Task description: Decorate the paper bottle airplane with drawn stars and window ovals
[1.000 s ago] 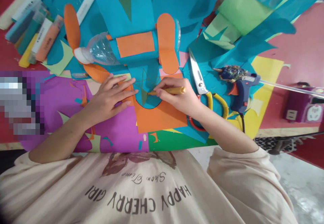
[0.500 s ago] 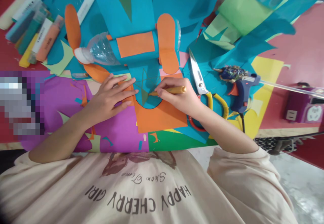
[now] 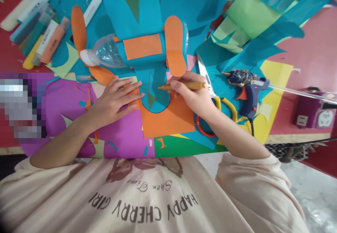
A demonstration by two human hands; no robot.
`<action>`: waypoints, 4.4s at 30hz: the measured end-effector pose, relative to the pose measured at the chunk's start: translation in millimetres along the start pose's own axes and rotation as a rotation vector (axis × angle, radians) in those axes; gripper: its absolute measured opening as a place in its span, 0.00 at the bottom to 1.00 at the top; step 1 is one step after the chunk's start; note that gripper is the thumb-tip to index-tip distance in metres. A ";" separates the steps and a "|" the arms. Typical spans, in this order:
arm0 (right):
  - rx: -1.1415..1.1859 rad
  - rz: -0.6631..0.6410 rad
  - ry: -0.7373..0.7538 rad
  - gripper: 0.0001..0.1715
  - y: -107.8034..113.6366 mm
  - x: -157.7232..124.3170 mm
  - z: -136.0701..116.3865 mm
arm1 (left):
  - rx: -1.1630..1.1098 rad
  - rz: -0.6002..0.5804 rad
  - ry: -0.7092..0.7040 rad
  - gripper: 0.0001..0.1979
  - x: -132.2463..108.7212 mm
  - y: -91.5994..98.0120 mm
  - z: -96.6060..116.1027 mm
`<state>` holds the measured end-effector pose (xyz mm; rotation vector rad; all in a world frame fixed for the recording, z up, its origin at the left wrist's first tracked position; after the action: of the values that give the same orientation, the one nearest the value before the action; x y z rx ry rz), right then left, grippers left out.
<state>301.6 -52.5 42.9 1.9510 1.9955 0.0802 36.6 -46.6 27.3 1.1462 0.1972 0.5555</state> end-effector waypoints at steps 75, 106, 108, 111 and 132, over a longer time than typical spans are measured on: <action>-0.320 -0.224 0.213 0.09 -0.1 -6.5 -8.3 | 0.116 0.003 -0.136 0.17 -4.4 4.4 -8.6; -0.251 -0.167 0.093 0.09 -1.6 -5.9 -6.6 | 0.084 0.028 -0.147 0.15 -2.4 6.7 -5.9; -0.246 -0.161 0.092 0.09 -1.5 -6.0 -6.4 | 0.089 0.017 -0.135 0.15 -2.5 6.4 -6.0; -0.239 -0.174 0.106 0.09 -0.8 -5.7 -6.2 | 0.092 -0.001 -0.105 0.14 -2.4 6.0 -6.3; -0.242 -0.267 0.192 0.07 -0.5 -6.2 -7.5 | 0.053 0.013 -0.112 0.16 -2.4 6.2 -7.0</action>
<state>298.9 -57.0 51.1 1.5657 2.2310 0.4353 29.7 -40.3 29.7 1.2269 0.1085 0.4979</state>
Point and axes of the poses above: each hand's wrist, its own x-axis towards the middle knuckle, its own y-axis out of the back of the hand, z = x × y, the point moved 1 cm from there along x, towards the middle knuckle, and after that the axes turned 9 degrees about -y, right-handed, at the moved point
